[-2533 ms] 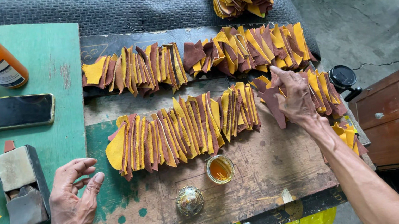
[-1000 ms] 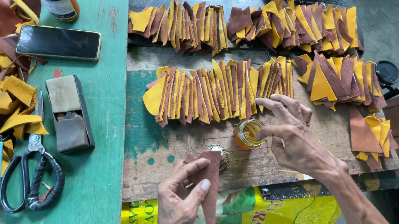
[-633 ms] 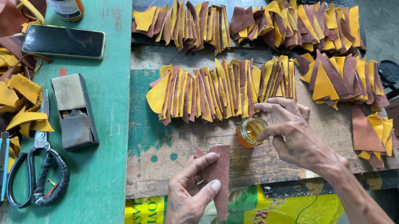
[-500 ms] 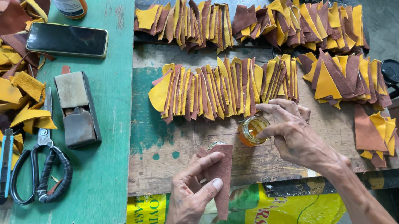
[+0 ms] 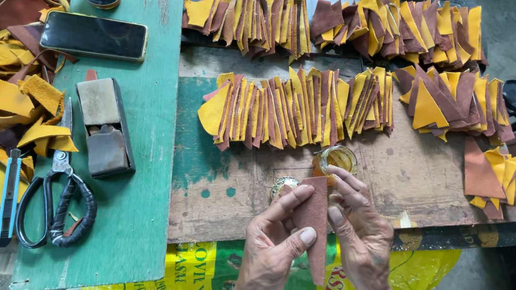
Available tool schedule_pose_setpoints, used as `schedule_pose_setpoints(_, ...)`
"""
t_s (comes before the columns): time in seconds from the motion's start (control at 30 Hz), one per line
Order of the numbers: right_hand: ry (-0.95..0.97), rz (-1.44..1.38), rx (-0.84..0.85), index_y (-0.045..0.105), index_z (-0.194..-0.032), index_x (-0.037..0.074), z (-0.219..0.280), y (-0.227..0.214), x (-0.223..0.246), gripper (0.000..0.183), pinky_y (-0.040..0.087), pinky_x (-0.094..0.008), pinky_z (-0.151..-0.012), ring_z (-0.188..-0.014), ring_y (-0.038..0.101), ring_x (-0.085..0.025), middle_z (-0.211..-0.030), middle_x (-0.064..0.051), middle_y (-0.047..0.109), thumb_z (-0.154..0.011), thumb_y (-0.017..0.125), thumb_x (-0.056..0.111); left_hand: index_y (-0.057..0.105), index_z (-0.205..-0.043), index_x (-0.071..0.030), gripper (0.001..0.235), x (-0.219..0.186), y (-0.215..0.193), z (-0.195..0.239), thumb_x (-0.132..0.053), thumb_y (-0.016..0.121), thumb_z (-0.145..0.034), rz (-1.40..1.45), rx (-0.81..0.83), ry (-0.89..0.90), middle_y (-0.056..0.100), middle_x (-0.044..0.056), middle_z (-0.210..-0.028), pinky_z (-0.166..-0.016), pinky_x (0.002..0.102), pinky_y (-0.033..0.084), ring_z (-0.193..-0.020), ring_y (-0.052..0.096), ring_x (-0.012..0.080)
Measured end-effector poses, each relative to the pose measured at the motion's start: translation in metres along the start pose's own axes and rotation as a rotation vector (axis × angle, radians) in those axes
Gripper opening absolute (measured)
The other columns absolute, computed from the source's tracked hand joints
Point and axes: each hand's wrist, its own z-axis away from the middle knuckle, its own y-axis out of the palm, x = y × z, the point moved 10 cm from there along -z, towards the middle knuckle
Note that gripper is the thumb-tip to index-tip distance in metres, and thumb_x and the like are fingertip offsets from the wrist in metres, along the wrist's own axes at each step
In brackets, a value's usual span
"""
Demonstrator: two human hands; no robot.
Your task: The person repeatedly picks up small yellow and brown leather pieces, applies a viscous adhesive from a small jar to one edge, and presses the edges together to form bonded pairs. The bonded pieces are placed into growing stacks on the work surface.
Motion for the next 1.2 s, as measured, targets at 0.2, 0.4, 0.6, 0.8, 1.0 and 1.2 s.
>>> schedule_pose_setpoints(0.2, -0.010, -0.004, -0.006, 0.058, -0.144, 0.000, -0.001, 0.001, 0.000, 0.046, 0.048, -0.029, -0.107, -0.121, 0.057, -0.014, -0.152, -0.011, 0.052, -0.098, 0.059, -0.005, 0.054, -0.143, 0.008, 0.063, -0.004, 0.004, 0.000, -0.004, 0.077, -0.086, -0.026, 0.015, 0.019, 0.061, 0.014, -0.136, -0.109, 0.034, 0.049, -0.125, 0.060, 0.0191)
schedule_pose_setpoints(0.4, -0.045, 0.089, 0.015, 0.059, -0.143, 0.000, 0.002, 0.000, 0.000, 0.043, 0.045, -0.028, -0.110, -0.129, 0.056, -0.015, -0.150, -0.011, 0.055, -0.100, 0.057, -0.005, 0.054, -0.143, 0.007, 0.062, -0.004, 0.004, 0.001, -0.005, 0.076, -0.086, -0.039, 0.026, 0.001, 0.060, 0.012, -0.138, -0.110, 0.034, 0.049, -0.126, 0.058, 0.0186)
schedule_pose_setpoints(0.6, 0.014, 0.067, 0.005, 0.058, -0.144, 0.000, 0.005, -0.001, -0.004, 0.045, 0.045, -0.030, -0.110, -0.129, 0.055, -0.017, -0.146, -0.011, 0.056, -0.100, 0.055, -0.004, 0.055, -0.143, 0.008, 0.061, -0.008, 0.005, 0.002, -0.005, 0.076, -0.087, -0.101, 0.038, 0.039, 0.058, 0.010, -0.142, -0.114, 0.032, 0.045, -0.131, 0.056, 0.0174)
schedule_pose_setpoints(0.8, -0.024, 0.034, 0.043, 0.058, -0.142, -0.001, 0.017, 0.009, 0.005, 0.042, 0.044, -0.033, -0.116, -0.139, 0.053, -0.020, -0.150, -0.012, 0.054, -0.101, 0.053, -0.003, 0.055, -0.142, 0.006, 0.062, -0.006, 0.000, -0.001, -0.004, 0.077, -0.085, -0.012, -0.012, 0.009, 0.061, 0.012, -0.135, -0.109, 0.035, 0.049, -0.126, 0.059, 0.0195)
schedule_pose_setpoints(1.0, 0.023, 0.118, 0.017, 0.055, -0.147, 0.001, 0.011, 0.000, -0.004, 0.048, 0.048, -0.030, -0.106, -0.125, 0.057, -0.017, -0.148, -0.010, 0.054, -0.099, 0.054, -0.003, 0.056, -0.142, 0.007, 0.060, -0.008, 0.006, 0.002, -0.003, 0.076, -0.086, -0.040, 0.027, 0.029, 0.059, 0.009, -0.136, -0.110, 0.034, 0.049, -0.126, 0.058, 0.0187)
schedule_pose_setpoints(1.2, -0.010, 0.144, 0.053, 0.055, -0.145, 0.001, 0.011, 0.007, 0.005, 0.048, 0.046, -0.033, -0.110, -0.132, 0.055, -0.019, -0.148, -0.011, 0.053, -0.097, 0.054, -0.005, 0.055, -0.143, 0.006, 0.060, -0.011, 0.004, 0.003, -0.003, 0.075, -0.088, -0.074, 0.019, 0.063, 0.059, 0.009, -0.137, -0.110, 0.031, 0.050, -0.127, 0.059, 0.0162)
